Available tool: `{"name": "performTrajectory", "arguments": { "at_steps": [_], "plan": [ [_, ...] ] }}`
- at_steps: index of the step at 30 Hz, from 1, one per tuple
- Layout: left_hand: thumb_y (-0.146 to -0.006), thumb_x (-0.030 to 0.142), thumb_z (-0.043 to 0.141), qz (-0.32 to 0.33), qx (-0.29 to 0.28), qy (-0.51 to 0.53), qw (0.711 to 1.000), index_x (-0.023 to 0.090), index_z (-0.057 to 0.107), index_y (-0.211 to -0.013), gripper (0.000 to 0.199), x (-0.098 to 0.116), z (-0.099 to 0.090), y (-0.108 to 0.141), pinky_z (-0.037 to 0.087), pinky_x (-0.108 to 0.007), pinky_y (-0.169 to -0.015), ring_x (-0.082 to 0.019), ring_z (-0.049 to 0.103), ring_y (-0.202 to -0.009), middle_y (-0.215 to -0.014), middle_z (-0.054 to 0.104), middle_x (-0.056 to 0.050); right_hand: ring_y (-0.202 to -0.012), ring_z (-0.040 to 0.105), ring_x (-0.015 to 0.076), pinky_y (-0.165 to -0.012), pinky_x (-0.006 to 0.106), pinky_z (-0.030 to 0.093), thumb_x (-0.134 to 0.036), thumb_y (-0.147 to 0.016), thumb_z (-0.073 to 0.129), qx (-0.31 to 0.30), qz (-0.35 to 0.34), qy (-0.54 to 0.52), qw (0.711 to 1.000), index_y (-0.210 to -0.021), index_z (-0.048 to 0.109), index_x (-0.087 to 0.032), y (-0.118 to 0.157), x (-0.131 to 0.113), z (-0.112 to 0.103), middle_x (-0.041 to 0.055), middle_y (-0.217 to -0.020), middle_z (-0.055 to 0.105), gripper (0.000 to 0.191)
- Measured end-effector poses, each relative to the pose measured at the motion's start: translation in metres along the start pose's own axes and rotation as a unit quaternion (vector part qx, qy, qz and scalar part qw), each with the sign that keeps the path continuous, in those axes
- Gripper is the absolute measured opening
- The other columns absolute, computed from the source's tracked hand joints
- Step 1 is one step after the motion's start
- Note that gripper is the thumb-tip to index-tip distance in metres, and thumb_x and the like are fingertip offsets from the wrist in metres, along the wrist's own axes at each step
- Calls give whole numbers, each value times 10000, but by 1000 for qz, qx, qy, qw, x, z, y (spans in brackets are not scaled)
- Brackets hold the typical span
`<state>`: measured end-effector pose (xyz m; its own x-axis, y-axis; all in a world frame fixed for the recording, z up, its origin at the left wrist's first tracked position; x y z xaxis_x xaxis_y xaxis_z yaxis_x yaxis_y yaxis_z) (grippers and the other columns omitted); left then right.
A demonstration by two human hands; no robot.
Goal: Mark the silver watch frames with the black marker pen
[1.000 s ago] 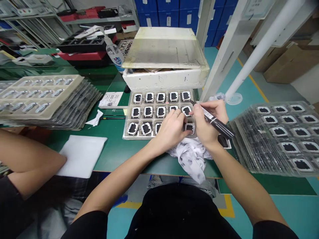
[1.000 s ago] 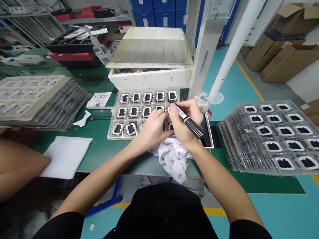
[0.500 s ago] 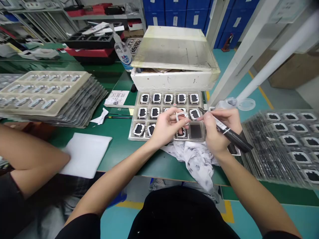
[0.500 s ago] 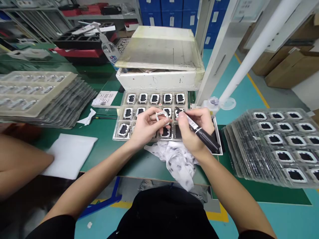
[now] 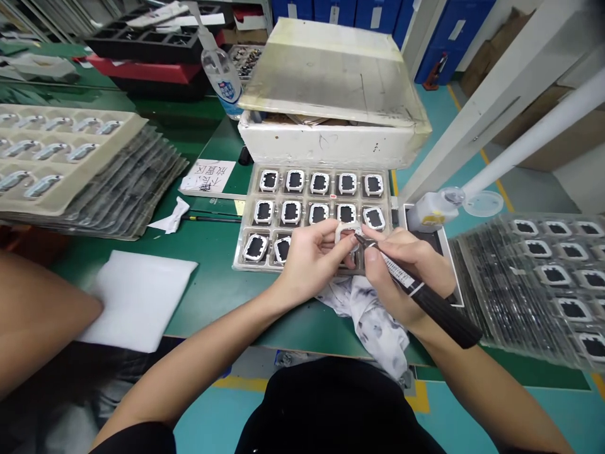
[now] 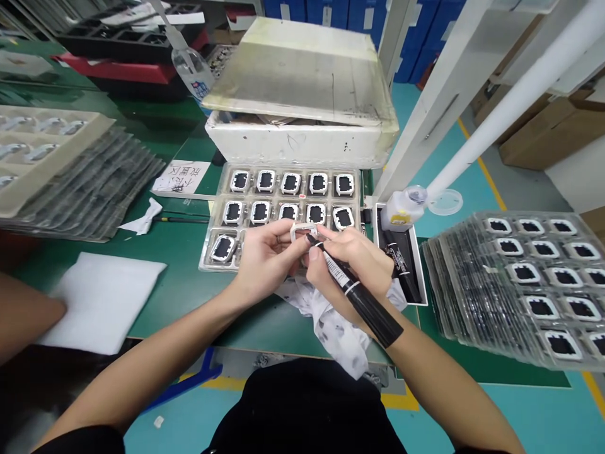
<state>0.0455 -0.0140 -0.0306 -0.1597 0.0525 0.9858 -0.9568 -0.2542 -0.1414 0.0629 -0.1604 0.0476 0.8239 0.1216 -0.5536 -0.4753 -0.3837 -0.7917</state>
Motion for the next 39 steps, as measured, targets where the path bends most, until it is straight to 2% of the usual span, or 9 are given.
{"name": "performTrajectory", "arguments": {
  "at_steps": [5, 9, 15, 27, 33, 39],
  "plan": [
    [-990, 315, 707, 42, 12, -44, 998, 179, 615, -777, 269, 5, -1, 4, 455, -186, -467, -72, 568, -476, -600, 648, 46, -984, 791, 306, -763, 420, 664, 8, -854, 770, 7, -17, 37, 999, -1050, 678, -192, 3, -1, 2, 74, -941, 756, 295],
    [-994, 296, 695, 66, 22, -87, 994, 182, 620, -785, 250, 9, -2, 4, 471, -192, -497, -78, 577, -500, -599, 638, 47, -925, 795, 283, -779, 415, 668, 22, -844, 771, 16, -38, 39, 998, -1039, 686, -181, 4, -5, 2, 90, -957, 776, 295],
    [-1011, 253, 652, 106, 24, -146, 983, 176, 614, -795, 233, 18, -2, 6, 462, -180, -530, -69, 577, -534, -622, 643, 44, -951, 796, 268, -806, 412, 683, -23, -880, 771, 1, -33, 82, 996, -1087, 694, -215, 2, -5, 4, 90, -1057, 793, 293],
    [-1012, 244, 632, 141, 34, -194, 970, 179, 557, -753, 277, 24, -2, 9, 393, -185, -512, -56, 492, -506, -588, 593, 57, -953, 798, 283, -774, 381, 679, -25, -874, 774, 11, -34, 75, 997, -1033, 696, -197, 4, -2, 4, 65, -931, 771, 247],
    [-1014, 280, 622, 146, 37, -211, 966, 187, 537, -747, 295, 26, 0, 9, 346, -200, -487, -63, 439, -495, -570, 554, 61, -931, 796, 271, -750, 400, 697, -70, -903, 769, 7, -35, 79, 996, -1060, 689, -240, 3, -4, 6, 44, -919, 773, 244],
    [-1008, 295, 634, 155, 51, -226, 960, 189, 479, -709, 354, 28, -1, 11, 311, -211, -484, -61, 396, -493, -549, 500, 65, -943, 799, 274, -770, 396, 700, -43, -900, 758, 14, -45, 94, 994, -1054, 681, -241, 2, -7, 8, 35, -905, 769, 263]
  ]
}}
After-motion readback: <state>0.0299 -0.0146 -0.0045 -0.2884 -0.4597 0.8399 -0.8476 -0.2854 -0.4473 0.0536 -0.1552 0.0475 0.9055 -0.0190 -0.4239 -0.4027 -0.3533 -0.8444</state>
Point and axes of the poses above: each hand's wrist, its own y-axis away from the middle knuckle, its own z-axis out of the palm, x = y × z, the point moved 10 cm from there along -y, towards the middle knuckle
